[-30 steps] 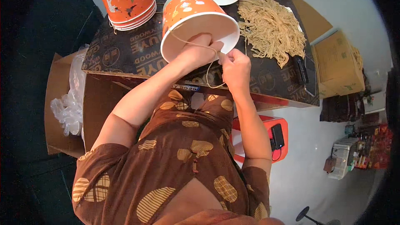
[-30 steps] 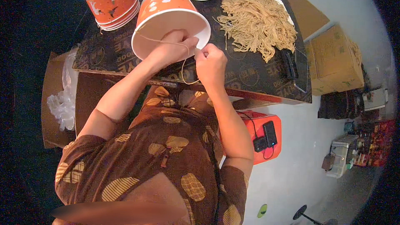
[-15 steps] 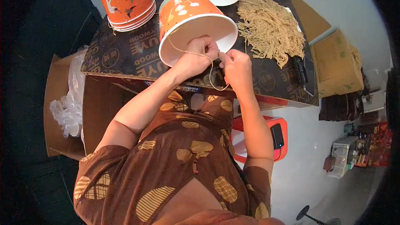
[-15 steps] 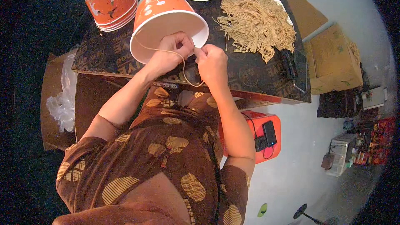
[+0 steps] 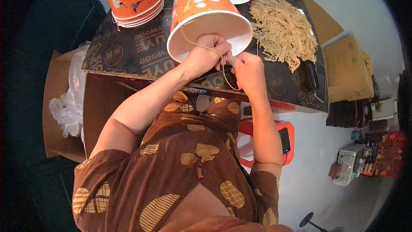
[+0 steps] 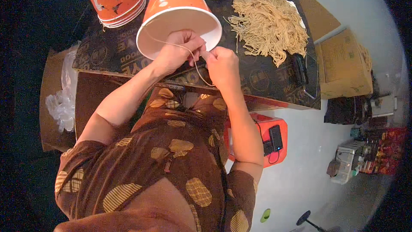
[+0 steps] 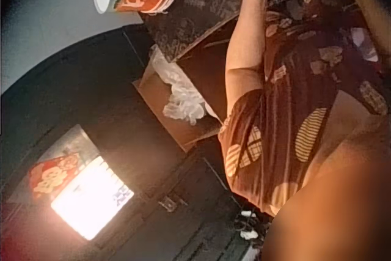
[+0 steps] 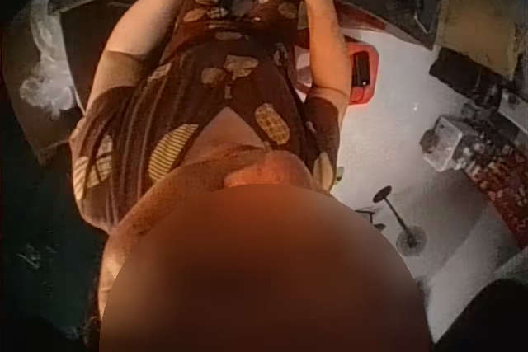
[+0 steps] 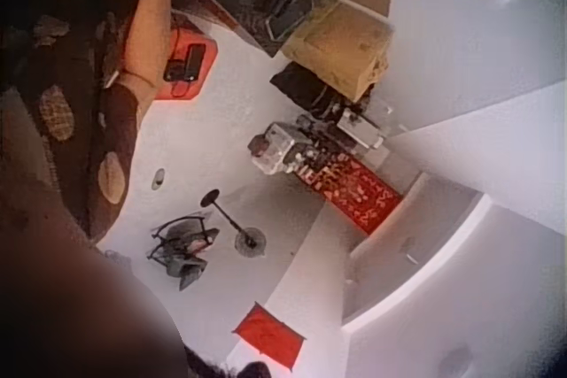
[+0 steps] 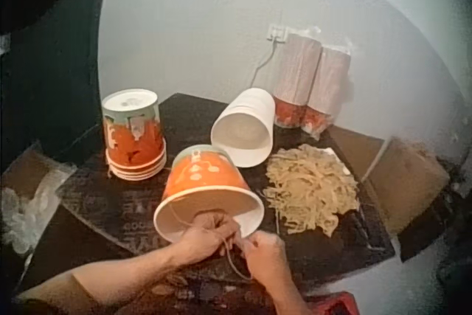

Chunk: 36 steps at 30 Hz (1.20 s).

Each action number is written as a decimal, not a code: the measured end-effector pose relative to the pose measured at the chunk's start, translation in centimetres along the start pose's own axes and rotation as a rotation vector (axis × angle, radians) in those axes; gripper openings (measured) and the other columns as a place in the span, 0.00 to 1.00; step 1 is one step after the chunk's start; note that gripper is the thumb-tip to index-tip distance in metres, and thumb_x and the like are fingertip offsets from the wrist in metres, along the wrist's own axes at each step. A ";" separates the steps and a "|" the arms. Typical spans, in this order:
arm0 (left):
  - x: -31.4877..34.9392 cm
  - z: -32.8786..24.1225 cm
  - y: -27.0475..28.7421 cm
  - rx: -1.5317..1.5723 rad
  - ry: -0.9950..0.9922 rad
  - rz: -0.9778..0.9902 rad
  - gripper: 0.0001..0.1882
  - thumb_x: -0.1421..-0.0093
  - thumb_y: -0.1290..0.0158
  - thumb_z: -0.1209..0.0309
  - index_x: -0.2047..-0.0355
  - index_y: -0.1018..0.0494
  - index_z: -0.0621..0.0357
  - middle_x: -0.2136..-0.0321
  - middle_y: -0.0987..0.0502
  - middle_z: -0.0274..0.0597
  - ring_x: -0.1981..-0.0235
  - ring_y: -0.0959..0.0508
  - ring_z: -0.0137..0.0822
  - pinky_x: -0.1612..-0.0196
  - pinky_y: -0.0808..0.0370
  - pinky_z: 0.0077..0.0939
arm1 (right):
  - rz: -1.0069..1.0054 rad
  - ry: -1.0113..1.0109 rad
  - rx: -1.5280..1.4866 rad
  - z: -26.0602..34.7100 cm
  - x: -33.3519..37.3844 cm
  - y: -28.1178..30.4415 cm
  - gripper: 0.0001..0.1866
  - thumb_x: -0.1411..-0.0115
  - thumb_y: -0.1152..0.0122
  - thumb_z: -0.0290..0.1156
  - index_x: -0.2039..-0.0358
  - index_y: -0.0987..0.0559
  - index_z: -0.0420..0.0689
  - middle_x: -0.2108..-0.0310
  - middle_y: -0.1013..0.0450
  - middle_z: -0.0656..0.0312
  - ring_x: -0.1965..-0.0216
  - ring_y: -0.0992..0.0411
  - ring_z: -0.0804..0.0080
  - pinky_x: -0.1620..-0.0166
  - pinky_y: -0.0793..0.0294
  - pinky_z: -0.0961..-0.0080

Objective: Threading string through pre-drilled holes in decorative plastic buckets at a packaging workstation.

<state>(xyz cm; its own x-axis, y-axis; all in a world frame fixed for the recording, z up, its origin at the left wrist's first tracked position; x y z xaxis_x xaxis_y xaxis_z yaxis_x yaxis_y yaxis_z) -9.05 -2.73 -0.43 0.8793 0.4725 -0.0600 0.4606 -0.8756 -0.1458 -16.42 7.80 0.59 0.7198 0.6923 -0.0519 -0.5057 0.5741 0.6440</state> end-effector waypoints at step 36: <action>0.2 0.4 -1.5 -0.228 0.004 0.230 0.03 0.45 0.52 0.83 0.71 0.31 0.64 0.79 0.28 0.35 0.81 0.27 0.24 0.79 0.30 0.18 | -0.241 0.242 -0.179 0.9 3.1 1.5 0.06 0.38 0.45 0.26 0.61 0.23 0.42 0.82 0.26 0.57 0.81 0.27 0.70 0.77 0.31 0.73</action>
<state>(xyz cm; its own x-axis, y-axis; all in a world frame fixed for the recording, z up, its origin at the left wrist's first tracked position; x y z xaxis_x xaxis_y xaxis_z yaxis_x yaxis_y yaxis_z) -9.65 -1.24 -0.62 0.9637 0.2596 -0.0616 0.2647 -0.9595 0.0965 -14.48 10.42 2.10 0.7062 0.5988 -0.3777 -0.4257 0.7854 0.4493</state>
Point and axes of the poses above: each hand's wrist, its own x-axis away from the middle knuckle, its own y-axis out of the back of the hand, z = x × y, the point moved 10 cm from there along -x, towards the middle knuckle
